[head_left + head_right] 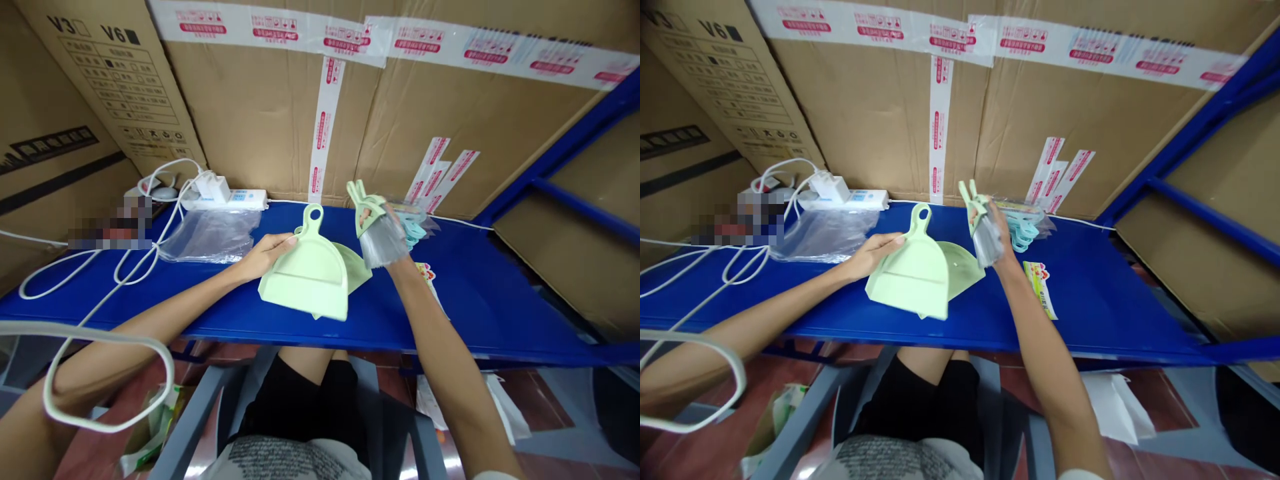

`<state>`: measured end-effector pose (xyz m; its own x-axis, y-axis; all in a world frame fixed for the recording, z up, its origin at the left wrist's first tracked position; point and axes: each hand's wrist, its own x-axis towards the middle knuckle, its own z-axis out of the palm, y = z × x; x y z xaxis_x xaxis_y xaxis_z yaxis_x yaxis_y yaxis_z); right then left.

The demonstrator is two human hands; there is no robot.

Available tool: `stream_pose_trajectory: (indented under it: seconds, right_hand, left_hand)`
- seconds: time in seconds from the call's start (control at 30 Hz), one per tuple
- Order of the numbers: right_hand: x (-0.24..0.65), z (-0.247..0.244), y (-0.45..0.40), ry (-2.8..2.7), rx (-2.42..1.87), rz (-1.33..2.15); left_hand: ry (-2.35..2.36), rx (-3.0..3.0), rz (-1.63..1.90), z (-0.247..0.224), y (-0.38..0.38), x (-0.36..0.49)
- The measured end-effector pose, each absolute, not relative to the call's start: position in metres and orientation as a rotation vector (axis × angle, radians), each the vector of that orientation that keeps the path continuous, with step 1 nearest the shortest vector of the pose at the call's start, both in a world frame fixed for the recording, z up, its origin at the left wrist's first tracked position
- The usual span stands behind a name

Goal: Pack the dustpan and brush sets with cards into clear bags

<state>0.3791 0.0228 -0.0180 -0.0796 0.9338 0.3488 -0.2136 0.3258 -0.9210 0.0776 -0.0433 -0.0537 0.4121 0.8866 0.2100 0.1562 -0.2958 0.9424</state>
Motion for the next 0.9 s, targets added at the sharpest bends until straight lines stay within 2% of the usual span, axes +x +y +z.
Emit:
stream_pose_trajectory:
  seconds: [0.1, 0.2, 0.4, 0.63, 0.77, 0.9]
  right_hand:
    - [0.4, -0.012, 0.031, -1.226, -0.607, 1.123]
    - [0.408, -0.012, 0.033, -1.19, -0.523, 1.14]
    - [0.401, -0.019, 0.03, -1.071, -0.475, 1.132]
    - [0.389, -0.014, 0.02, -1.095, -0.477, 1.11]
    - [0.381, -0.01, 0.013, -1.09, -0.491, 1.079]
    - [0.38, -0.008, 0.009, -1.128, -0.547, 1.019]
  left_hand:
    - [0.92, 1.579, 1.142, -0.057, -0.041, 0.083]
    - [0.888, 1.598, 1.163, -0.055, -0.044, 0.086]
    - [1.082, 2.073, 1.289, -0.042, -0.065, 0.087]
    - [0.954, 2.443, 1.311, -0.045, -0.058, 0.086]
    - [0.765, 2.782, 1.02, -0.045, -0.044, 0.082]
    - [0.745, 2.783, 0.804, -0.043, -0.039, 0.073]
